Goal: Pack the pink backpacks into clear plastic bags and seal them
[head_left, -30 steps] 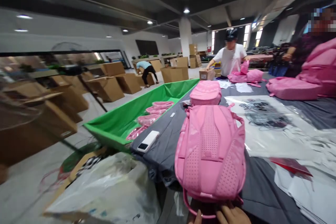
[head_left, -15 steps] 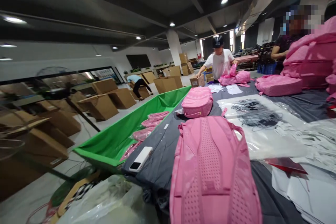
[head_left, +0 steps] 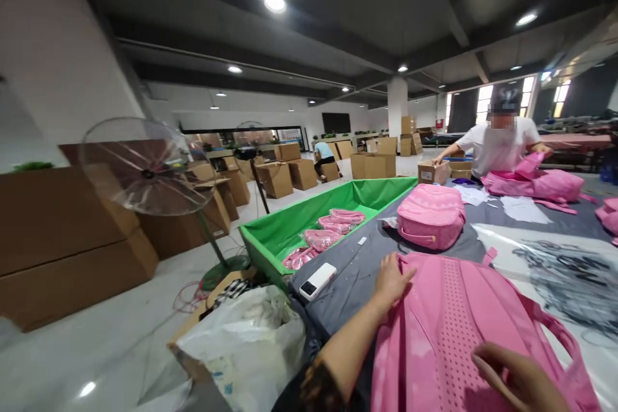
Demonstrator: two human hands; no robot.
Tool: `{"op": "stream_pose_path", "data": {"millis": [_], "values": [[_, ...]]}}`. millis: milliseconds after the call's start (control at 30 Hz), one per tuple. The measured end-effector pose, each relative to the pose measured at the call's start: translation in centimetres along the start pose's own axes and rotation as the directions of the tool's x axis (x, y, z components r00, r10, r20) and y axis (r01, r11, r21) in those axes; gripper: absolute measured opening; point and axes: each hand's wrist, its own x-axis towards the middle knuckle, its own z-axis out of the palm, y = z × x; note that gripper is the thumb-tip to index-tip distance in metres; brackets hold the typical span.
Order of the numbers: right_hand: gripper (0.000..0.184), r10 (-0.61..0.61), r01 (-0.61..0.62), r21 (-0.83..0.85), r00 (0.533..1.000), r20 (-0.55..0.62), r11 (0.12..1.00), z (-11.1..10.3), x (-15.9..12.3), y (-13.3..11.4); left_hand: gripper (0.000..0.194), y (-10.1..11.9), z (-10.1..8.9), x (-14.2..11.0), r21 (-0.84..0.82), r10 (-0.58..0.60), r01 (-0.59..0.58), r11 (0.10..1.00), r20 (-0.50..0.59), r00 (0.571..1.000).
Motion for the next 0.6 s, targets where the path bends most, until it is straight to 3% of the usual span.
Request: {"op": "stream_pose_path", "data": {"millis": [67,167,300,400,500,600], "values": [[0.035,-0.05,0.061,-0.115,0.994,0.097,0.991,1.3,4.4,-1.6,0.043,1.8,1.3,2.8,0.014,-0.058,0.058,0.998,-0.019,0.998],[0.028,-0.11,0.16,-0.288,0.977,0.183,0.944,2.2,8.5,-2.9,0.045,1.4,1.1,4.6,-0.024,-0.132,0.132,0.991,0.001,0.991],[0.026,-0.136,0.18,-0.385,0.981,0.14,0.905,1.6,13.0,-2.6,0.022,-2.8,-3.0,5.1,-0.128,-0.299,0.314,0.941,0.124,0.946],[0.034,-0.196,0.25,-0.345,0.963,0.184,0.905,3.1,17.4,-3.2,0.016,-6.0,-5.3,5.0,-0.212,-0.438,0.5,0.84,0.281,0.854],[0.022,-0.223,0.311,-0.32,0.933,0.282,0.895,6.7,21.3,-4.6,0.023,-7.5,-4.4,4.9,-0.336,-0.519,0.607,0.72,0.32,0.793],[0.02,-0.215,0.329,-0.329,0.916,0.338,0.885,10.1,23.2,-5.5,0.03,-8.0,-1.7,5.0,-0.514,-0.57,0.599,0.614,0.236,0.787]]}}
